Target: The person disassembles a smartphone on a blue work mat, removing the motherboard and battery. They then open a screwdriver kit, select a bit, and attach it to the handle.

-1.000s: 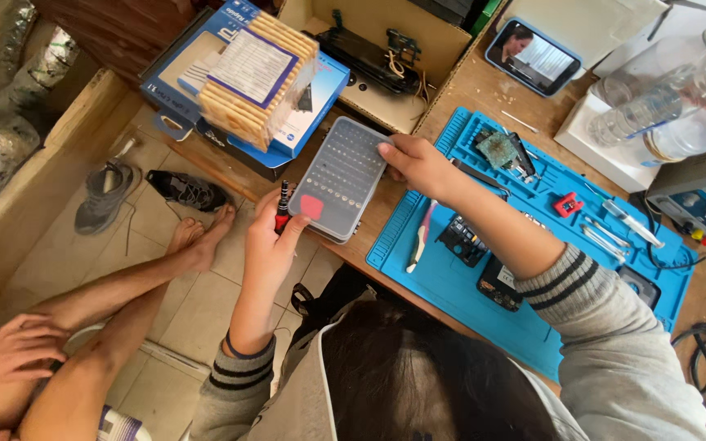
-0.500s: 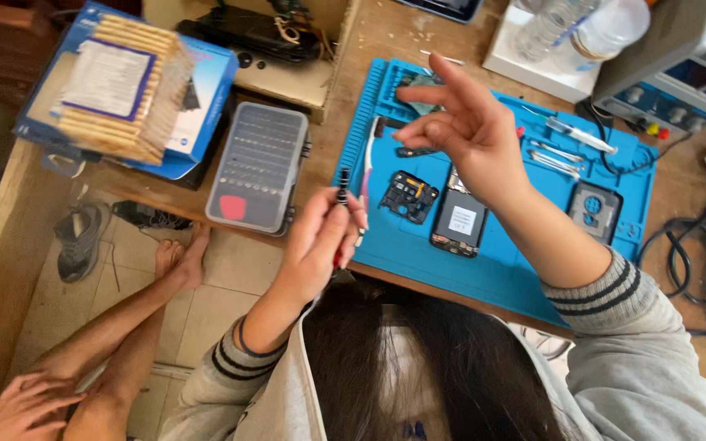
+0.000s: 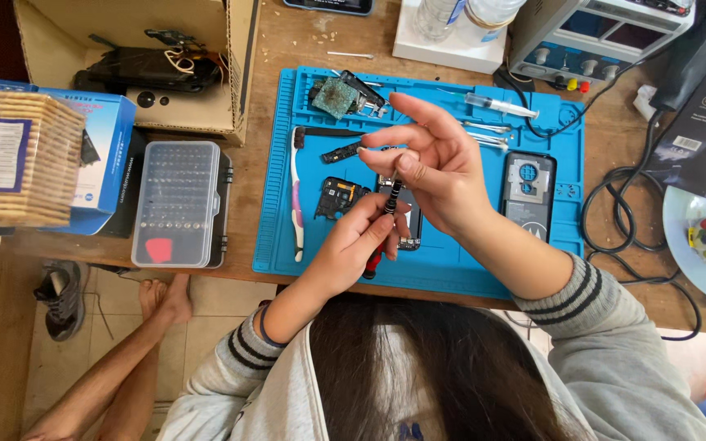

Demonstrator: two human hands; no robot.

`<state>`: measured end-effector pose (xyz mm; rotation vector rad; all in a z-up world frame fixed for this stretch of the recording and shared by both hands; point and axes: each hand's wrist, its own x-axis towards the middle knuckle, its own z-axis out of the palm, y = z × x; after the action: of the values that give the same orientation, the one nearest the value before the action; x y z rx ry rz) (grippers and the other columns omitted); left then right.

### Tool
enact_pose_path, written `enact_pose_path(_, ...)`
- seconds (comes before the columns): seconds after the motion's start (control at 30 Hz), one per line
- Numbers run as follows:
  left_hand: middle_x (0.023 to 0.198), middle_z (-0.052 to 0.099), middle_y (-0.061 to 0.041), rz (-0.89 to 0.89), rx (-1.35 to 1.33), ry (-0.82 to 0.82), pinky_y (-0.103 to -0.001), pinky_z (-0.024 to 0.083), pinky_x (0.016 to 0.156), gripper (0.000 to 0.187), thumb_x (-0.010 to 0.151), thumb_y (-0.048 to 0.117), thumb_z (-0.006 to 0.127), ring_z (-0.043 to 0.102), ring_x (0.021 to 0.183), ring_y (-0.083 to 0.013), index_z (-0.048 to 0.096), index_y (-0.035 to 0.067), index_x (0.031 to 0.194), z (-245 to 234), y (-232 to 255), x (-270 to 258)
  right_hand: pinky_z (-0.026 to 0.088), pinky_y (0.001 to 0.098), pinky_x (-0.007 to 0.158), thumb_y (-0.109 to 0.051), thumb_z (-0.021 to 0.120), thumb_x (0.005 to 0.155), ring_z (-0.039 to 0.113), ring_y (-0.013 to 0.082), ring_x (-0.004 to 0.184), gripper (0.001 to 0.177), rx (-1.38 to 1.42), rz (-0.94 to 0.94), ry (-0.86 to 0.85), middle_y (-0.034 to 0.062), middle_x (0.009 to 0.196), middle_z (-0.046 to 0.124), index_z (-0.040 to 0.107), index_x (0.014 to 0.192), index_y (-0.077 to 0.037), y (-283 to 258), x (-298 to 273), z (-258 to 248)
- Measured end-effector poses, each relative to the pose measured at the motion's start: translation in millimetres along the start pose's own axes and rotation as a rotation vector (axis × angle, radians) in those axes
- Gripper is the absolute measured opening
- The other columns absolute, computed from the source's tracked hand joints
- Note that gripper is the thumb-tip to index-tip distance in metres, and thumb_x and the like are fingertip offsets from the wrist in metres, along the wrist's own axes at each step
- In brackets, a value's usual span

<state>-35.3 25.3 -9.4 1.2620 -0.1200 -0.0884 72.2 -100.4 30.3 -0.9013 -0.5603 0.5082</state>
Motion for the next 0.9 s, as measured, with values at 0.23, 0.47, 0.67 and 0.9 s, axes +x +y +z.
enact_pose_path(0.23,0.093,0.058,-0.007,0.008,0.032,0.031,-0.025,0.050,0.067,0.026,0.103,0.020,0.041,0.056,0.068,-0.0130,0.051,0.005,0.120,-4,6,-5,0.059,0.0438,0.098,0.000,0.060,0.094,0.068,0.0354,0.106,0.052,-0.035,0.001,-0.023,0.0253,0.118,0.064,0.040,0.142,0.000,0,1,-3)
enact_pose_path(0.47,0.093,0.058,-0.004,0.007,0.058,0.029,-0.021,0.045,0.061,0.031,0.103,0.023,0.040,0.051,0.063,-0.0101,0.052,0.003,0.124,-5,6,-7,0.058,0.0431,0.099,0.000,0.060,0.093,0.068,0.0355,0.105,0.053,-0.056,0.007,-0.034,0.0260,0.116,0.064,0.039,0.142,0.000,2,0,-1)
enact_pose_path(0.67,0.091,0.061,-0.010,0.077,-0.019,0.040,-0.021,0.043,0.054,0.031,0.103,0.020,0.041,0.050,0.058,-0.0099,0.053,-0.001,0.122,-9,-16,-6,0.058,0.0452,0.093,0.008,0.057,0.089,0.068,0.0360,0.103,0.058,-0.025,-0.001,-0.014,0.0289,0.110,0.064,0.036,0.143,0.003,9,0,-3)
enact_pose_path(0.9,0.088,0.062,-0.016,0.152,-0.135,0.061,-0.021,0.044,0.049,0.028,0.103,0.012,0.040,0.049,0.053,-0.0092,0.053,-0.006,0.119,-3,-24,-2,0.059,0.0457,0.087,0.018,0.052,0.087,0.067,0.0378,0.101,0.057,0.040,-0.084,0.026,0.0341,0.105,0.064,0.035,0.140,0.008,21,-3,-4)
